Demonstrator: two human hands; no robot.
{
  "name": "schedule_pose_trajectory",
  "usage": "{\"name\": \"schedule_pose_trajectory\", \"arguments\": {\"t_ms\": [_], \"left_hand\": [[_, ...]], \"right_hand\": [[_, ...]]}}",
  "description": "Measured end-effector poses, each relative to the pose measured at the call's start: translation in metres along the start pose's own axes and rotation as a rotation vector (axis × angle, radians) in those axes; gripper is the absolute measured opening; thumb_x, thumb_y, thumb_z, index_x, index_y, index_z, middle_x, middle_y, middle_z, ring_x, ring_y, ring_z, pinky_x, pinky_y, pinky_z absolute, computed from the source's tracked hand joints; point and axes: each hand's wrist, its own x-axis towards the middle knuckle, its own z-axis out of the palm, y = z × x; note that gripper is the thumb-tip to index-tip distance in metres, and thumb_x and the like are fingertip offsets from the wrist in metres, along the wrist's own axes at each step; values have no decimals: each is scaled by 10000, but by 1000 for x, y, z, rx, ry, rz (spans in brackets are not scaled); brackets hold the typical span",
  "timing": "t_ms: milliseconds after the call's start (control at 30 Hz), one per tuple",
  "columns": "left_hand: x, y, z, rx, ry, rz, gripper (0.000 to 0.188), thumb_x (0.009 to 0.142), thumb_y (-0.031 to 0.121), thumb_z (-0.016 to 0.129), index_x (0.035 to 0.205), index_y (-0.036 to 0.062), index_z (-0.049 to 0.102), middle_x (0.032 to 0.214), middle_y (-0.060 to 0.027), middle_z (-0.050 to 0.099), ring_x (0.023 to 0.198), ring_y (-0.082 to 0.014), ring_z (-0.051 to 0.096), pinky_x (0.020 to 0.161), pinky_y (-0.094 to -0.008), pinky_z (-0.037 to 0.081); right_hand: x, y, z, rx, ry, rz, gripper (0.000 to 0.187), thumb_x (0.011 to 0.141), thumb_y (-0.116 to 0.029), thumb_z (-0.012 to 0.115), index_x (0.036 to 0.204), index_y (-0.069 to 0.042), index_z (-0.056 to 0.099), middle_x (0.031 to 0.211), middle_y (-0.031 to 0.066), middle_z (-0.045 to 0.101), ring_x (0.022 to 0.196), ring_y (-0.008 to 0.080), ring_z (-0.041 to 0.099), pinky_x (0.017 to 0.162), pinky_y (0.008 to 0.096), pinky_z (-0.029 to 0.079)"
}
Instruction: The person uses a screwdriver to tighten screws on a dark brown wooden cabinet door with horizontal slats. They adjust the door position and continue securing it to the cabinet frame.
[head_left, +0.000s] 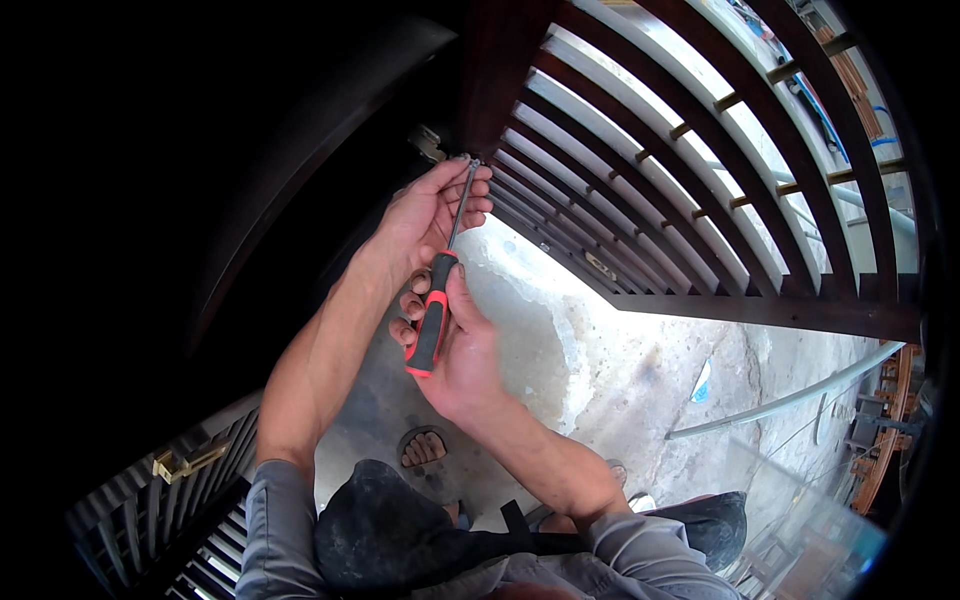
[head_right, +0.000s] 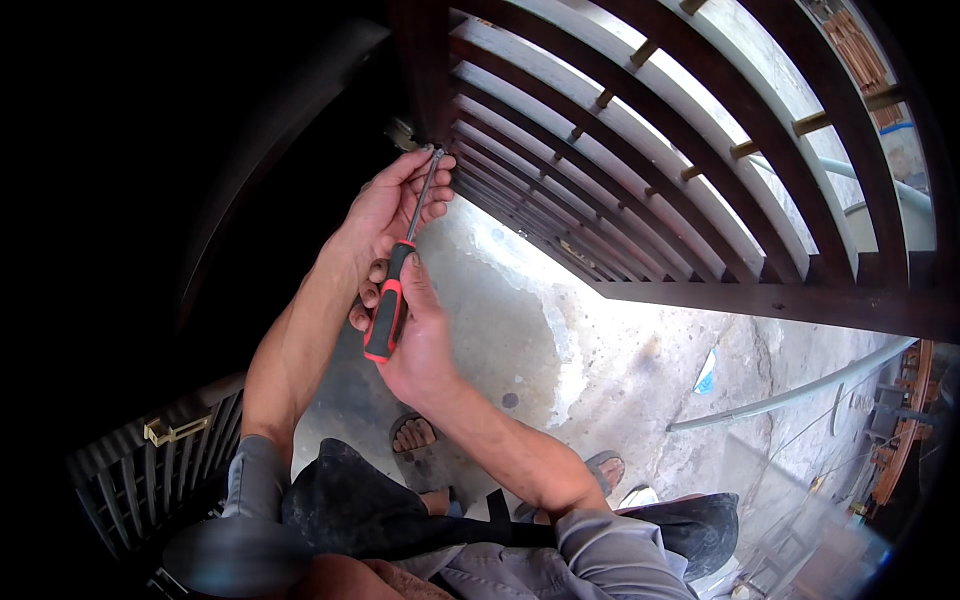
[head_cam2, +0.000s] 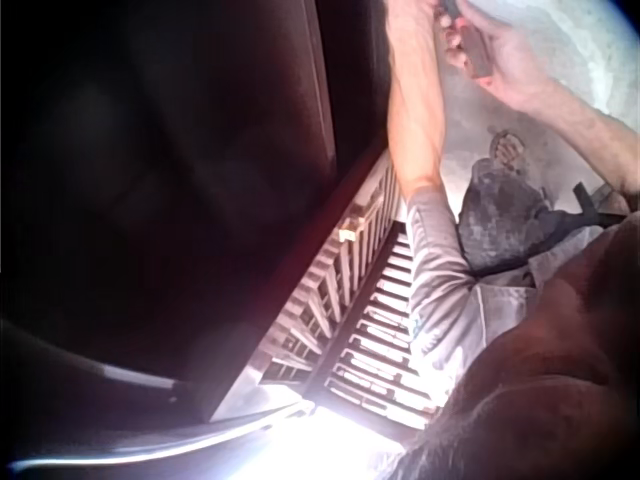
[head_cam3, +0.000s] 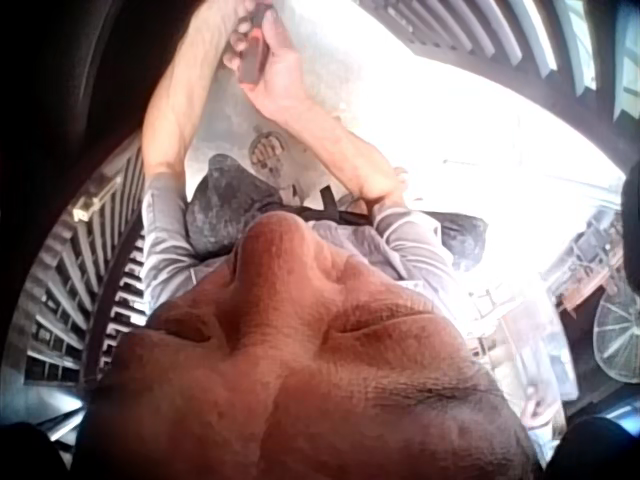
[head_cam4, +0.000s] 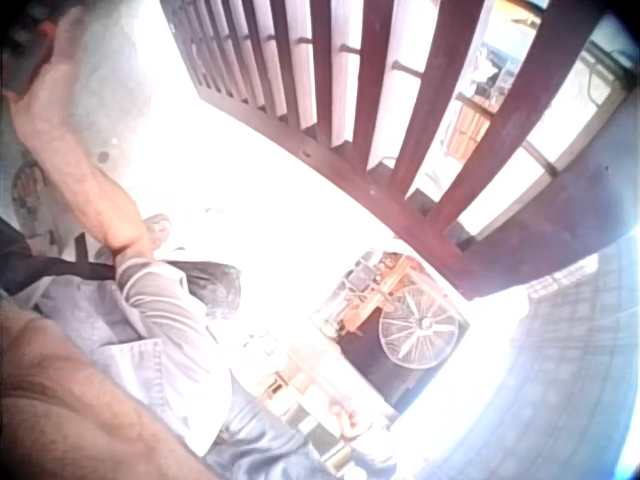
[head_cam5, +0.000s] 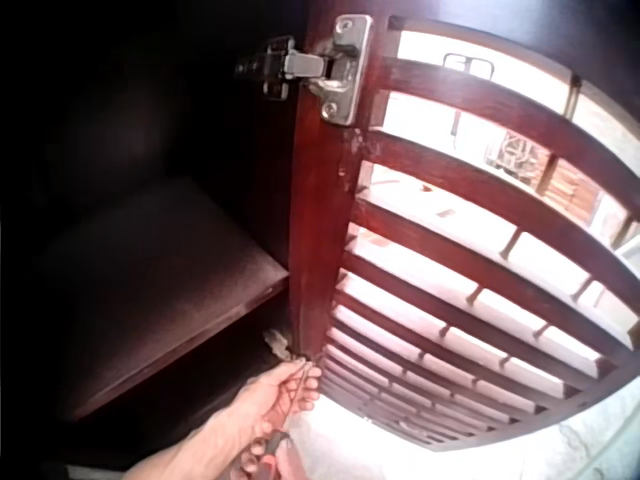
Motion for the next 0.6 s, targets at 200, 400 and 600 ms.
{"name": "schedule_pose_trajectory", "arguments": {"t_ms": [200,400,600], "left_hand": [[0,1,0,12,4,-2,328,975,281,575,1053,-23,668,853,-75,677,757,-160,661,695,-276,565],[1,1,0,23,4,1,319,973,282,576,1049,-12,674,857,-68,682,752,-160,660,686,-281,562],[0,1,1,21,9,1,321,975,284,575,1047,-13,675,850,-71,685,748,-164,660,686,-282,562]], "right_hand": [[3,7,5,14,20,-48,351,1047,-377,410,1219,-86,505,918,-12,497,790,95,468,656,259,407],[4,2,3,185,-83,-8,374,1054,-367,383,1224,-54,498,884,-10,495,674,89,446,516,224,393],[3,-1,8,138,-4,-32,366,1035,-308,364,1220,-26,506,837,5,502,647,98,450,465,228,387]]}}
